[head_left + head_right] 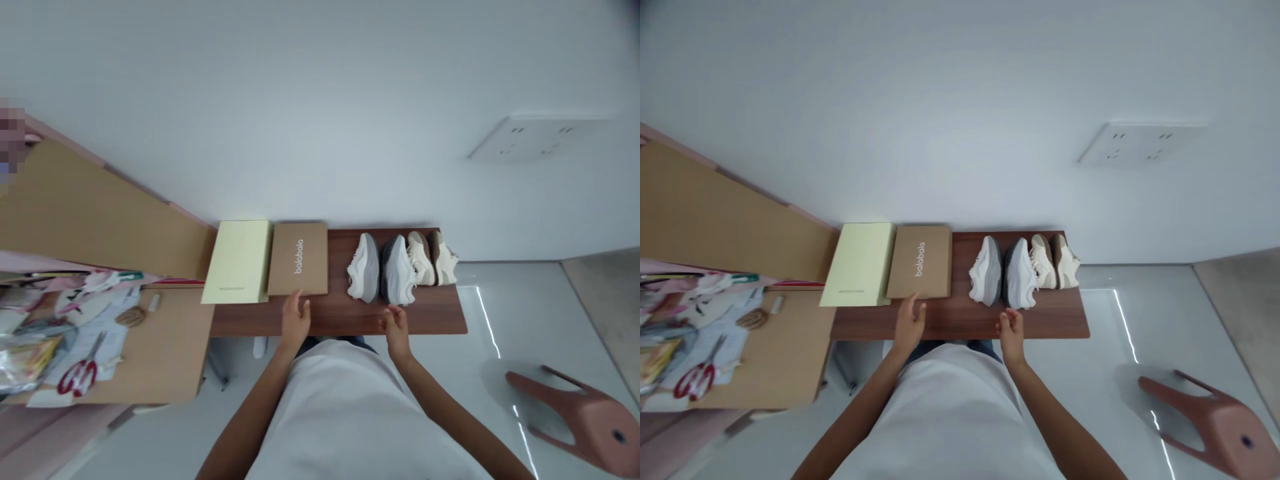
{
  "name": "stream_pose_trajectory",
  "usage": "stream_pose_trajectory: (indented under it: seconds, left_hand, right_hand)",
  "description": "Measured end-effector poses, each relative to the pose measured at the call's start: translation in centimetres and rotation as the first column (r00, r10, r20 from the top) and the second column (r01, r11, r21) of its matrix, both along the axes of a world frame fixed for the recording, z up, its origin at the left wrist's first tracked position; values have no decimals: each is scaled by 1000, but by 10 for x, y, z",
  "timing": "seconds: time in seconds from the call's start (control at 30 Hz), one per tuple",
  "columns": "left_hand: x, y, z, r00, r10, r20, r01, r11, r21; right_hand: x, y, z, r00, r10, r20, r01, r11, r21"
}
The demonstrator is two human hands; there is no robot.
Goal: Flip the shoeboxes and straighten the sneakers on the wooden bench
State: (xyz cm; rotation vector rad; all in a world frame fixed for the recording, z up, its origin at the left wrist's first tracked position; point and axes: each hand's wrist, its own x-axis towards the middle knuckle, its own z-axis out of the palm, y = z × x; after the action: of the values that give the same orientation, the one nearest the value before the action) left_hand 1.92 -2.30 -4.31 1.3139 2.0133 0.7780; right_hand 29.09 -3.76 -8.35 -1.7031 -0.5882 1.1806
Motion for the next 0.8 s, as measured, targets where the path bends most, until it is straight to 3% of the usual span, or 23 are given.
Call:
stream_pose_trajectory:
  seconds: [0.07, 0.13, 0.23, 0.33, 0.43, 0.57, 0.7, 0.8]
  left_hand:
    - [-40, 4, 2, 990, 90, -112, -83, 994, 72]
    - [-71, 19, 0, 984, 131, -118, -123, 990, 66]
    - [-99, 47, -8, 991, 135, -18, -136, 986, -92]
    - [-107, 68, -13, 987, 143, 69, -125, 967, -221]
    - [-106, 74, -15, 988, 133, 76, -117, 975, -190]
    - [-101, 65, -8, 991, 98, 89, -86, 988, -132]
    - [-85, 46, 11, 992, -96, 85, 92, 995, 39]
    - [-61, 24, 30, 969, -237, -75, 245, 962, 122]
  right_hand:
    - [-45, 11, 5, 994, 109, -4, -108, 994, 29]
    - [-95, 31, 6, 969, 242, 41, -245, 967, 68]
    - [-159, 67, -1, 932, 293, 215, -311, 949, 55]
    - [-192, 89, -16, 914, 297, 275, -318, 947, 34]
    - [-194, 91, -31, 922, 304, 241, -325, 944, 51]
    - [-174, 85, -40, 934, 290, 208, -312, 946, 85]
    - [-153, 88, -31, 964, 257, 73, -256, 966, -20]
    - [-151, 89, -22, 957, 290, -21, -289, 945, -152]
